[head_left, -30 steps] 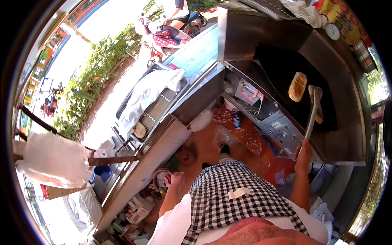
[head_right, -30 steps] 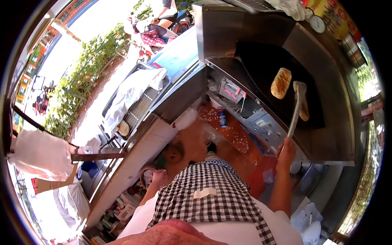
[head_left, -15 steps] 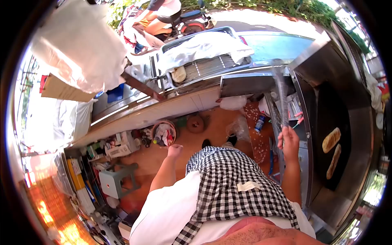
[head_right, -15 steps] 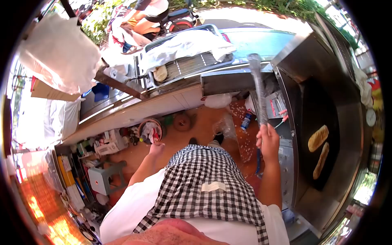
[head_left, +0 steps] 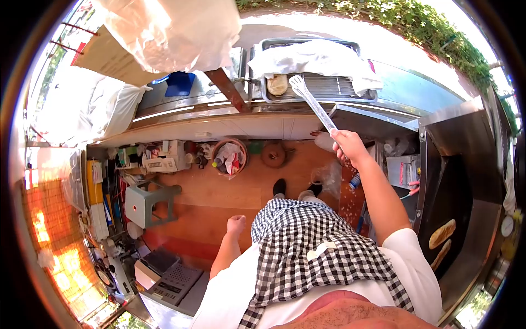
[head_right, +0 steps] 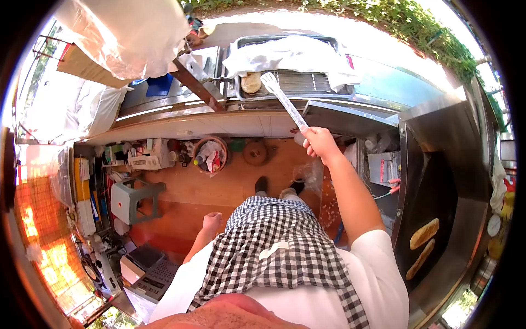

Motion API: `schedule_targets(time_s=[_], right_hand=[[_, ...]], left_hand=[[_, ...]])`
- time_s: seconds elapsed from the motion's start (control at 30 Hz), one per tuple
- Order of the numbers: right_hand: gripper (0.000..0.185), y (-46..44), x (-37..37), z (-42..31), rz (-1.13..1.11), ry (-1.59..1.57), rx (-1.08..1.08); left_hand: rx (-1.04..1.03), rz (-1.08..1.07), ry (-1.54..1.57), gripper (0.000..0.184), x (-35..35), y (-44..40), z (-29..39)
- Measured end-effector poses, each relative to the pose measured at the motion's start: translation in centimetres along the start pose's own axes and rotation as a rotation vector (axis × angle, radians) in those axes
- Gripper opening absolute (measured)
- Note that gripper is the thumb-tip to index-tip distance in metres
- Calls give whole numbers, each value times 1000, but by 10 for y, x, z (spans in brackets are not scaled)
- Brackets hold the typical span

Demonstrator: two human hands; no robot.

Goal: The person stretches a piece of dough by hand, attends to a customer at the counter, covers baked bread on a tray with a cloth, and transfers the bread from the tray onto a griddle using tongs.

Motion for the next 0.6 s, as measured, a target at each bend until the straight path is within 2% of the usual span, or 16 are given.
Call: schedule_targets(time_s=[0.27, 0.47, 0.6], right_hand=[[42, -45, -34, 11, 12, -84, -20], [35, -77, -47, 8, -29, -107, 5], [35, -86, -52, 7, -25, -124, 27]], left_hand=[[50, -38, 127, 26, -10, 23, -15], [-23, -14, 134, 25, -6, 0, 5], [-38, -38, 54, 25, 2, 9, 42]])
Point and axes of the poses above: each hand's wrist, its own y-axis away from the middle knuckle, its own x-axis out of the back of the hand, z = x × y, the point moved 8 cm from there along -y, towards the middle knuckle, and after that the axes turned 2 degrees about -z, right-handed, at the moved point
